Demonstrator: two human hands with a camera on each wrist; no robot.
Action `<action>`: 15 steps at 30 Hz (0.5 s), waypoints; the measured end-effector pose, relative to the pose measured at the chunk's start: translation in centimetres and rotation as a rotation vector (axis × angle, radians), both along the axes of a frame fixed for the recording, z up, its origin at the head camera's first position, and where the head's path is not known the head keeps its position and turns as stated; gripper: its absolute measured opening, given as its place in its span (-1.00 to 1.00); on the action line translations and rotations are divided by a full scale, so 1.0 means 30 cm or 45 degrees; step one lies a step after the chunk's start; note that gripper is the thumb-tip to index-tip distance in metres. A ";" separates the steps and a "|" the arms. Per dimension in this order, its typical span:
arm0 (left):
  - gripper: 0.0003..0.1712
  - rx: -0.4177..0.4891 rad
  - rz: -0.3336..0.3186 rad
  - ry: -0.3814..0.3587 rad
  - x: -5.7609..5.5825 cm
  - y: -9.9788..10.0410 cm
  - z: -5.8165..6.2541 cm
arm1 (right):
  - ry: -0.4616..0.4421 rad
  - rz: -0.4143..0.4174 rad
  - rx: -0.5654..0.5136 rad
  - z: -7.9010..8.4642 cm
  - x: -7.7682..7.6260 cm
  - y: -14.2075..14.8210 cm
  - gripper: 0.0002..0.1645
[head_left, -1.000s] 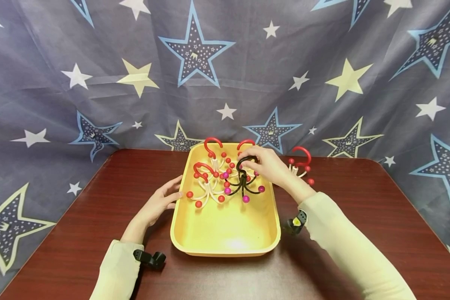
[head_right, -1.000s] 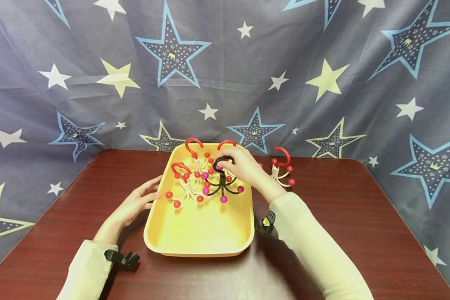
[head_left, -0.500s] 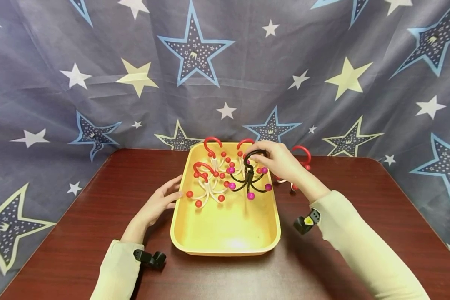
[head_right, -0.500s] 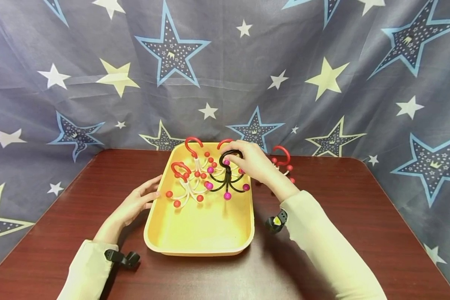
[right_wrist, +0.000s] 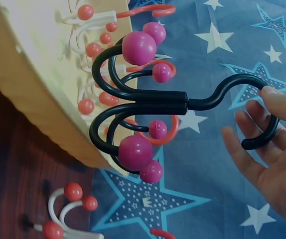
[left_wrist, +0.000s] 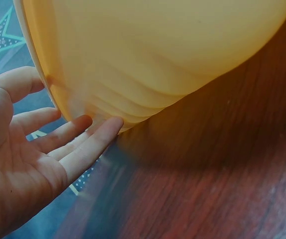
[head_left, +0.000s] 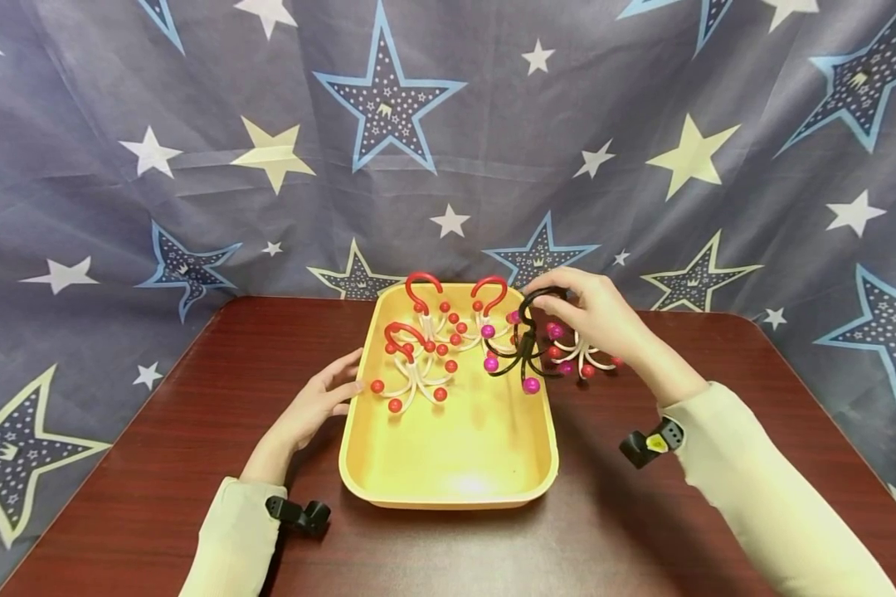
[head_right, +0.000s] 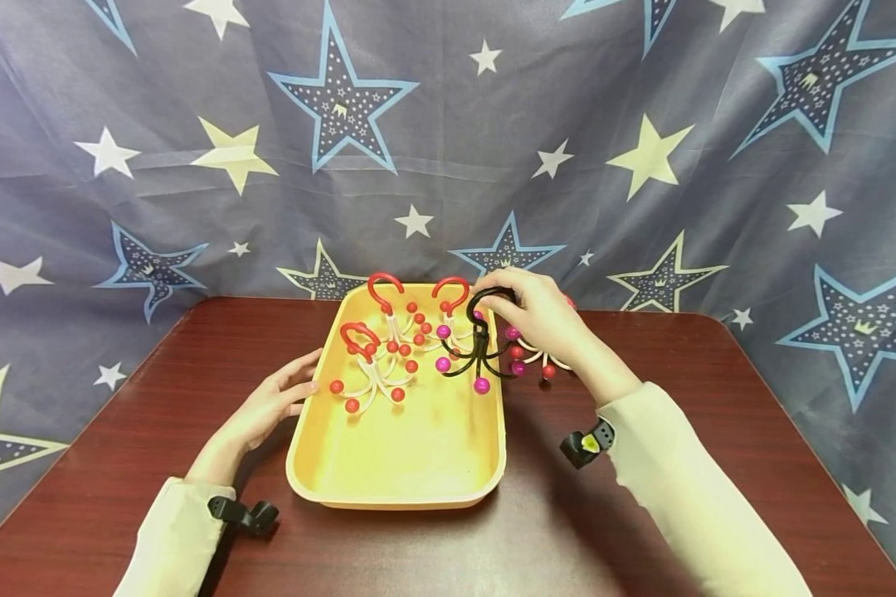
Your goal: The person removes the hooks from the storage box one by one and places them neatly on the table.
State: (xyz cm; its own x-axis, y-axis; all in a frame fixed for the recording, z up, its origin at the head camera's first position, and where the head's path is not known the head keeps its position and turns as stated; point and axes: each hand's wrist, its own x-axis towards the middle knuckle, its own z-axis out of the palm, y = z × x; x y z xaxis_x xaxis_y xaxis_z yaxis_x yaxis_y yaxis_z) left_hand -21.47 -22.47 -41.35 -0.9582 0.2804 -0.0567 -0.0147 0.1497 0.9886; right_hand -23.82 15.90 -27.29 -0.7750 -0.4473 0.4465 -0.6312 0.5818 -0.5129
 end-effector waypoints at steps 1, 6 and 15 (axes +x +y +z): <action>-0.32 0.000 -0.001 0.003 0.000 -0.001 0.000 | 0.007 0.000 0.004 0.002 0.002 0.009 -0.79; -0.32 -0.004 -0.007 0.008 0.000 -0.002 -0.003 | 0.027 -0.042 0.009 0.003 0.015 0.058 -0.79; -0.32 -0.006 -0.003 0.002 -0.004 -0.002 -0.004 | 0.036 -0.126 0.058 -0.019 0.036 0.144 -0.81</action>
State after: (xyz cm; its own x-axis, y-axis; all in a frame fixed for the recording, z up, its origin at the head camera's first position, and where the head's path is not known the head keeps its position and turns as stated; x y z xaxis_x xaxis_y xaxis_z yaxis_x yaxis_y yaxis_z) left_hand -21.59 -22.53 -41.49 -0.9577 0.2822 -0.0567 -0.0131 0.1541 0.9880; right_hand -22.74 20.21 -27.87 -0.8037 -0.3896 0.4498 -0.5836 0.6640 -0.4675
